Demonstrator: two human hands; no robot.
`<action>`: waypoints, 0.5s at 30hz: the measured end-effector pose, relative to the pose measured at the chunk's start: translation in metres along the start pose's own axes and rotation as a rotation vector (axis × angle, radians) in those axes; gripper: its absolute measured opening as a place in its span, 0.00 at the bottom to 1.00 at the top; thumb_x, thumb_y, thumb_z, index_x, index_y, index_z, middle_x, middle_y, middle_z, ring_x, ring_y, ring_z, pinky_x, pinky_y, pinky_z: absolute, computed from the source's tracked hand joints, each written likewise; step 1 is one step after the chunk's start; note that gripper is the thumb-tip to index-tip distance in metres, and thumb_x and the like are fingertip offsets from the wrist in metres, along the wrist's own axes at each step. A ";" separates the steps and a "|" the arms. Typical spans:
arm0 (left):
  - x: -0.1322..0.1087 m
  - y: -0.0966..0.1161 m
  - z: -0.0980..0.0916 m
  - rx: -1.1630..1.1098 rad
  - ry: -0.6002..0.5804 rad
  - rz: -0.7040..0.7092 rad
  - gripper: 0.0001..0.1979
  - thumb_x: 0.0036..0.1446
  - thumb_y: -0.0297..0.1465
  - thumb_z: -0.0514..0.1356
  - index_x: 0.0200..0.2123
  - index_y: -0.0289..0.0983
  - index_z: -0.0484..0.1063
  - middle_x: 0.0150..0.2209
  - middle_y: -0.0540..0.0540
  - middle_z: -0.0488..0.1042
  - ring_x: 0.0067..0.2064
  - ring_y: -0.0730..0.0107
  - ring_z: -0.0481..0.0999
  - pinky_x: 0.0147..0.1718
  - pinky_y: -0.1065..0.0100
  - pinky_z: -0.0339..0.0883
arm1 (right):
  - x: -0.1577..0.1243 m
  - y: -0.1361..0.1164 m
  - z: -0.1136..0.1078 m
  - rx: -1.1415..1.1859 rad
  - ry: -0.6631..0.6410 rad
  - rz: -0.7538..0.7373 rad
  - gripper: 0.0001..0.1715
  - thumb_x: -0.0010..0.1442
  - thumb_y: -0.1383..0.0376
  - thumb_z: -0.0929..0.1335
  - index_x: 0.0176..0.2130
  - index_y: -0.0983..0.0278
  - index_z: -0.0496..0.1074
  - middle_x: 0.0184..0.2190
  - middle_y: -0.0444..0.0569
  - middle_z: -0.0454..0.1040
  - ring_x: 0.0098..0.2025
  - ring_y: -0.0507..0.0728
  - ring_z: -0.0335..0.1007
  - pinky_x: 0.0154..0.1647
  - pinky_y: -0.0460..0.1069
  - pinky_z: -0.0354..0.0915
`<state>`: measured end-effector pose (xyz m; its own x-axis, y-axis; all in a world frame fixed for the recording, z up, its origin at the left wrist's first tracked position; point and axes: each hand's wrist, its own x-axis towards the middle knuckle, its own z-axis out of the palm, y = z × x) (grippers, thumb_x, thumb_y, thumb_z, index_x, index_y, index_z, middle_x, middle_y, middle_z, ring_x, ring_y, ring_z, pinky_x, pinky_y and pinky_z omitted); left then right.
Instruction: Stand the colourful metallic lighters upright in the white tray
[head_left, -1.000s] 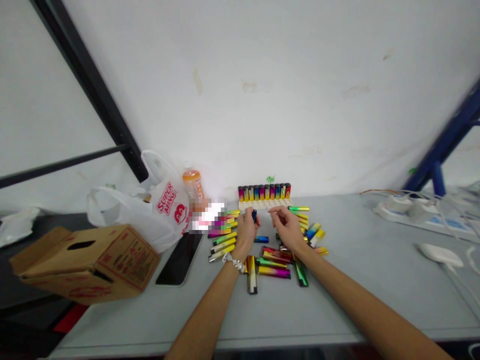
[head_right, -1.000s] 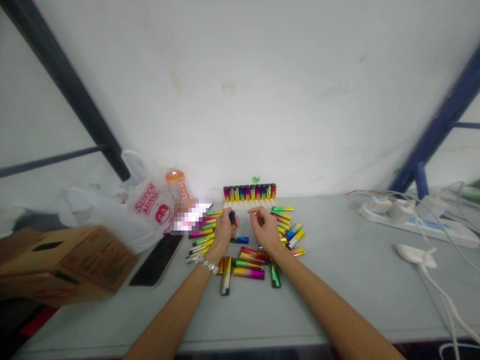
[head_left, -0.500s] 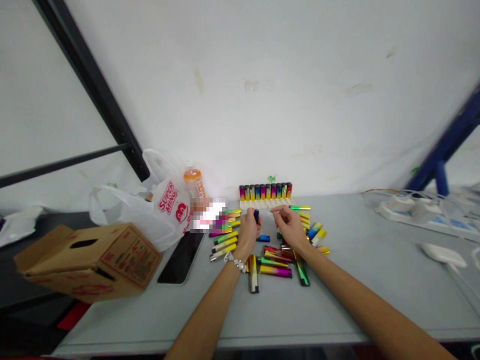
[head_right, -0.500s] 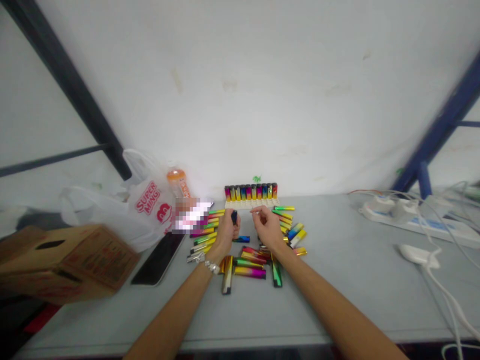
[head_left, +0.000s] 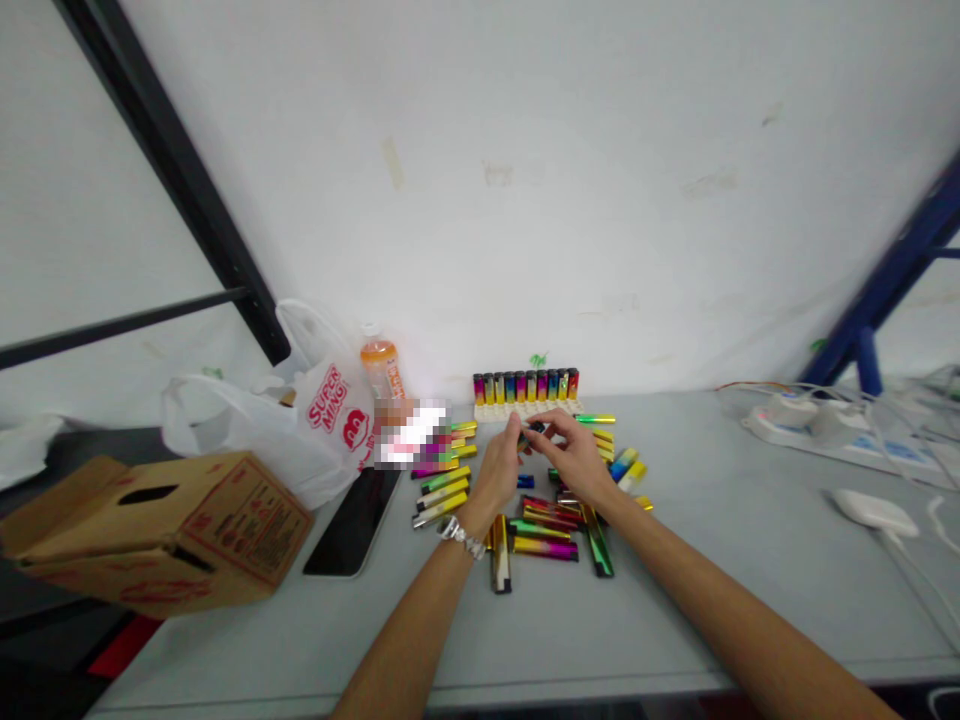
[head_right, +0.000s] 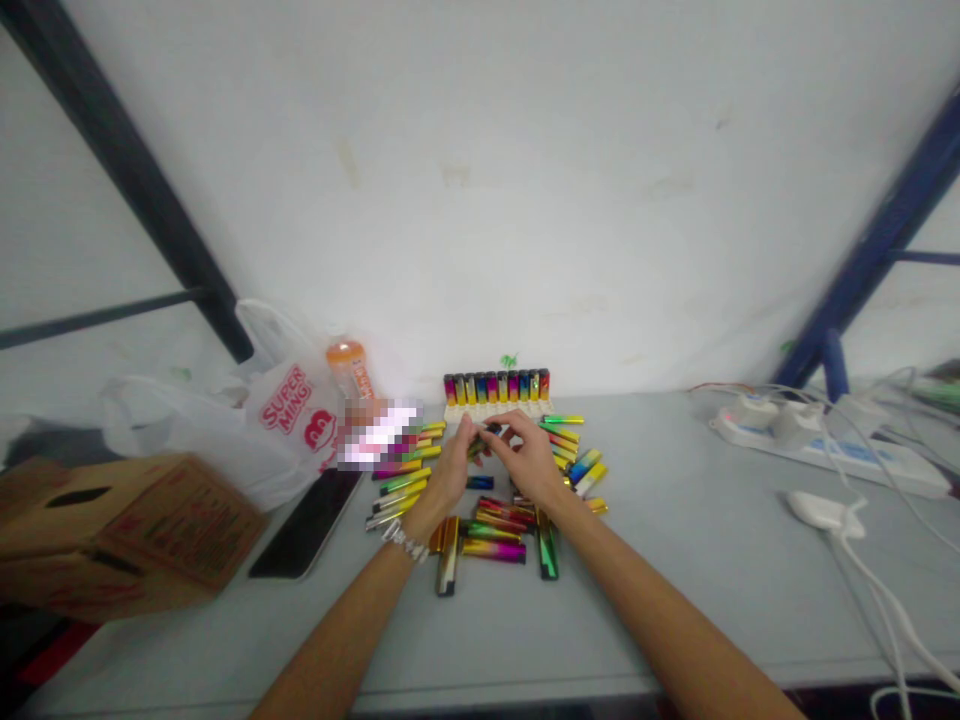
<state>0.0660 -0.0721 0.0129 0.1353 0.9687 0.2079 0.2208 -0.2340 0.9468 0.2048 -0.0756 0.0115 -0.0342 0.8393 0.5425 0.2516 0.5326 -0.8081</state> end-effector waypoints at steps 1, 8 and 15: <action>-0.001 0.002 -0.004 0.090 0.019 0.101 0.26 0.66 0.49 0.42 0.40 0.37 0.72 0.41 0.43 0.76 0.46 0.62 0.73 0.48 0.61 0.66 | 0.003 0.002 -0.002 0.009 0.023 0.016 0.16 0.59 0.54 0.69 0.41 0.62 0.74 0.39 0.51 0.74 0.32 0.53 0.70 0.24 0.45 0.66; 0.000 0.000 -0.040 0.571 -0.141 0.367 0.12 0.56 0.36 0.62 0.42 0.39 0.72 0.45 0.43 0.70 0.51 0.59 0.69 0.54 0.57 0.63 | 0.044 0.033 -0.013 -0.111 0.123 -0.021 0.18 0.57 0.57 0.70 0.45 0.62 0.68 0.37 0.49 0.76 0.30 0.54 0.71 0.25 0.47 0.67; 0.001 -0.010 -0.048 0.714 -0.343 0.210 0.12 0.48 0.38 0.69 0.35 0.39 0.77 0.38 0.45 0.73 0.44 0.58 0.72 0.44 0.62 0.66 | 0.097 0.059 -0.002 -0.500 -0.085 -0.202 0.03 0.59 0.68 0.67 0.35 0.63 0.71 0.29 0.47 0.74 0.31 0.54 0.68 0.36 0.48 0.63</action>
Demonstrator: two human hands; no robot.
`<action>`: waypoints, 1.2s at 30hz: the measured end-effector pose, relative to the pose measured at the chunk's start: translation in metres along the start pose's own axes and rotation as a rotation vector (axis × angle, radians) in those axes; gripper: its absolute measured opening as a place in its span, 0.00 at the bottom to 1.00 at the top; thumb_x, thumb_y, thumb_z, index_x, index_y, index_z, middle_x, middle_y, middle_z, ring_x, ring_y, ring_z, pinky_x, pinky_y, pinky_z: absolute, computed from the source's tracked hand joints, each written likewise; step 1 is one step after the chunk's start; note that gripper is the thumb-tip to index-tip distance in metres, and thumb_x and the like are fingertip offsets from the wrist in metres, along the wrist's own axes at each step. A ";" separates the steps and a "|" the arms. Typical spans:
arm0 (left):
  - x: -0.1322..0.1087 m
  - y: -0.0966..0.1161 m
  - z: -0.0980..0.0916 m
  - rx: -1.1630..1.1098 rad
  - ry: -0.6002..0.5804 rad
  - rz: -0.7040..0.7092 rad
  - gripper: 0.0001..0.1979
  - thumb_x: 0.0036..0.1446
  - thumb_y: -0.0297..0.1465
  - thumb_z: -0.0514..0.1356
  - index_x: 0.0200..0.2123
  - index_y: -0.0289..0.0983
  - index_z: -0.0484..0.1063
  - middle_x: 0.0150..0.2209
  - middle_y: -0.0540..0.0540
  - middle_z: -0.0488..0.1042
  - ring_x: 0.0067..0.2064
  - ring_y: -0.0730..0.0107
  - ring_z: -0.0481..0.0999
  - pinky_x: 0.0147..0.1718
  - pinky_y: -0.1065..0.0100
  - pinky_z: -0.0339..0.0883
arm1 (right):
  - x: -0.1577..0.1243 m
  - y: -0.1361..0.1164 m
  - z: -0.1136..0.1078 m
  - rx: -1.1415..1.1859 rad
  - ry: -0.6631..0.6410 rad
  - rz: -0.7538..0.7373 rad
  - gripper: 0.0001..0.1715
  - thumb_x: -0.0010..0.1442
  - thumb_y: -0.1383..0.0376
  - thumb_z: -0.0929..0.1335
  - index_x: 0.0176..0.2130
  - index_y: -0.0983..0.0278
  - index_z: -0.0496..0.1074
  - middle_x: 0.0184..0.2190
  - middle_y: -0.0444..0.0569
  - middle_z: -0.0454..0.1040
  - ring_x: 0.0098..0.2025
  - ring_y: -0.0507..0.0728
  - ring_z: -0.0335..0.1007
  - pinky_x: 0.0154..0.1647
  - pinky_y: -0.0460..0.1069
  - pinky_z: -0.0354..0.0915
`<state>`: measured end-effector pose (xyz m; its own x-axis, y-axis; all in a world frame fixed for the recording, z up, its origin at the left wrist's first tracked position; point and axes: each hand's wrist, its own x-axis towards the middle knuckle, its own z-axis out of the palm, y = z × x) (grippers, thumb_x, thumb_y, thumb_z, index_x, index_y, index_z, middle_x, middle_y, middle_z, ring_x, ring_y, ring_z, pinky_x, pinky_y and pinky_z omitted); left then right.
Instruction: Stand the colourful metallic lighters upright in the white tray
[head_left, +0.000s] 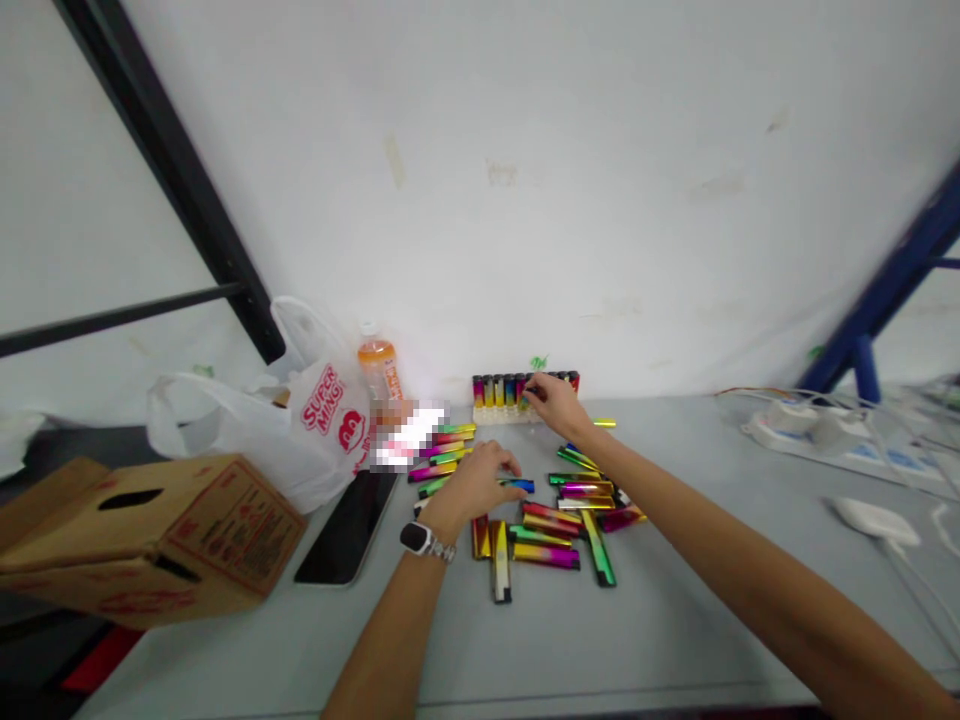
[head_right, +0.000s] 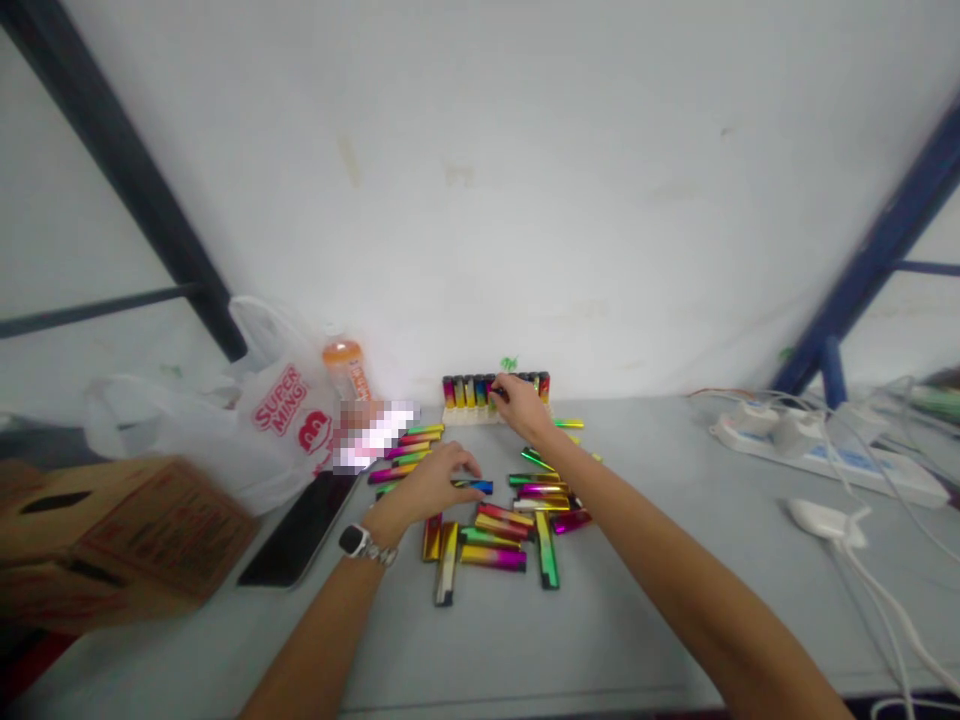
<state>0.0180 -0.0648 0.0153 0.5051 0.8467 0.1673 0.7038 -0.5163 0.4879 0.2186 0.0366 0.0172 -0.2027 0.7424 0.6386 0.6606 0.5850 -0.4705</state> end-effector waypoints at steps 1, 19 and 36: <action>0.000 -0.002 0.001 -0.003 -0.015 -0.017 0.11 0.48 0.37 0.68 0.35 0.39 0.77 0.38 0.44 0.74 0.44 0.58 0.72 0.44 0.62 0.66 | 0.005 0.000 0.001 -0.039 -0.022 -0.016 0.03 0.59 0.69 0.67 0.35 0.64 0.72 0.30 0.48 0.75 0.32 0.55 0.69 0.36 0.48 0.62; 0.004 0.016 0.004 -0.388 0.143 -0.047 0.15 0.64 0.44 0.52 0.45 0.40 0.65 0.23 0.54 0.68 0.25 0.69 0.68 0.28 0.70 0.57 | 0.022 -0.003 0.001 -0.260 -0.117 -0.065 0.14 0.62 0.66 0.66 0.45 0.65 0.79 0.42 0.56 0.67 0.45 0.59 0.67 0.49 0.52 0.64; 0.023 0.032 0.024 -0.966 0.510 -0.508 0.30 0.56 0.55 0.49 0.15 0.38 0.59 0.11 0.55 0.49 0.15 0.77 0.52 0.17 0.71 0.45 | -0.078 -0.068 -0.022 0.172 0.081 0.067 0.14 0.66 0.59 0.62 0.32 0.63 0.71 0.29 0.46 0.68 0.32 0.54 0.63 0.37 0.50 0.61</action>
<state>0.0640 -0.0649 0.0144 -0.1301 0.9914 -0.0165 -0.0091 0.0155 0.9998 0.2052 -0.0686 0.0128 -0.0994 0.7569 0.6459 0.5362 0.5876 -0.6060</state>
